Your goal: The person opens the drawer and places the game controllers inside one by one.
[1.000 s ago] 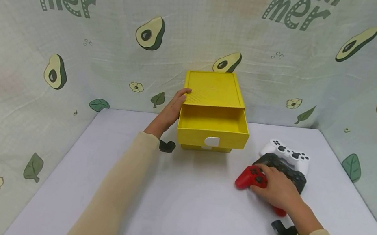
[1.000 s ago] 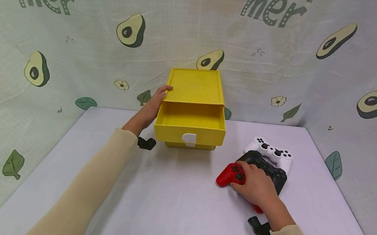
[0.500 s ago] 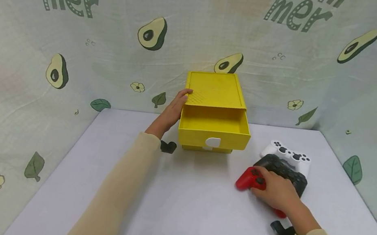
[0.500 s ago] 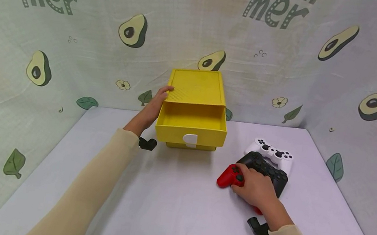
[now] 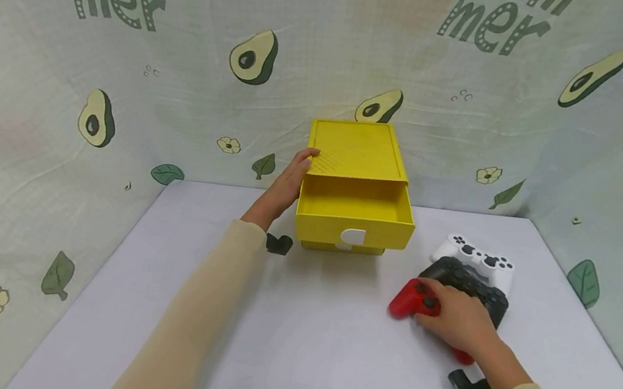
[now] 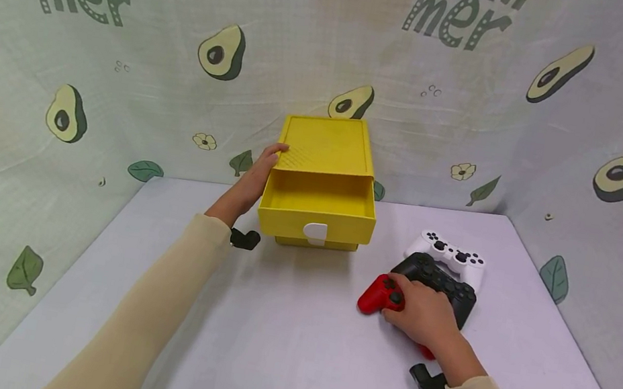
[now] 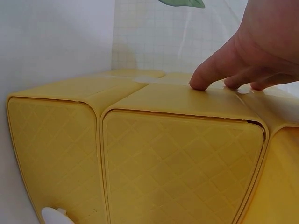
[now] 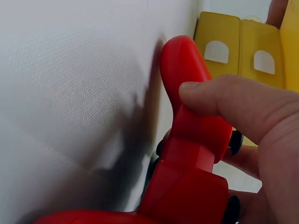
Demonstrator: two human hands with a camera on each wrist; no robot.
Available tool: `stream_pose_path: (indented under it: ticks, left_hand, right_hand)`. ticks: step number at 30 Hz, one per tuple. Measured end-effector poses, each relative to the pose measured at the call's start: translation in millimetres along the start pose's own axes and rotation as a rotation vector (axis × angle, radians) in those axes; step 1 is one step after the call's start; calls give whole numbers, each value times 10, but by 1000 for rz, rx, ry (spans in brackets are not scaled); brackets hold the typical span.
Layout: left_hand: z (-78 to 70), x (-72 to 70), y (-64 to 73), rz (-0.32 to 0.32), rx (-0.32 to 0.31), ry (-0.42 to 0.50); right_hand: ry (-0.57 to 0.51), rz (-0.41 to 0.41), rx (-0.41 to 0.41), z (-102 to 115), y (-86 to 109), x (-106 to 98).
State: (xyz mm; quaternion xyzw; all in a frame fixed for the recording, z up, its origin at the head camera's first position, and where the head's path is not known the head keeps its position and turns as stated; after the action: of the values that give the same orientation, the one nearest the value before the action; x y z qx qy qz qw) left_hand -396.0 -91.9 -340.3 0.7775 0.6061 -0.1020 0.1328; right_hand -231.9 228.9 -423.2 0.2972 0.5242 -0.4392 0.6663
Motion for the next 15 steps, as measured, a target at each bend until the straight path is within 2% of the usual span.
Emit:
stream_pose_path:
  ticks: [15]
  left_hand:
    - [-5,4,-2,-8,-4,-13]
  right_hand:
    - [-21,-37,-9,54,-34,-171]
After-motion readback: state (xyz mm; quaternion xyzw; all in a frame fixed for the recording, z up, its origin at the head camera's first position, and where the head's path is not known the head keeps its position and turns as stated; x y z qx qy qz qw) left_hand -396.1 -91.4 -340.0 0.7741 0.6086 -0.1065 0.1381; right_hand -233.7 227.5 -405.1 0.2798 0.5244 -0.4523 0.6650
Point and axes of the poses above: each hand's wrist, its own y-axis away from the middle knuckle, its own x-axis out of the palm, z = x × y, the point moved 7 cm from there along -y, towards the middle knuckle, and after that the axes turned 13 degrees about -x, right-handed, at the moved point
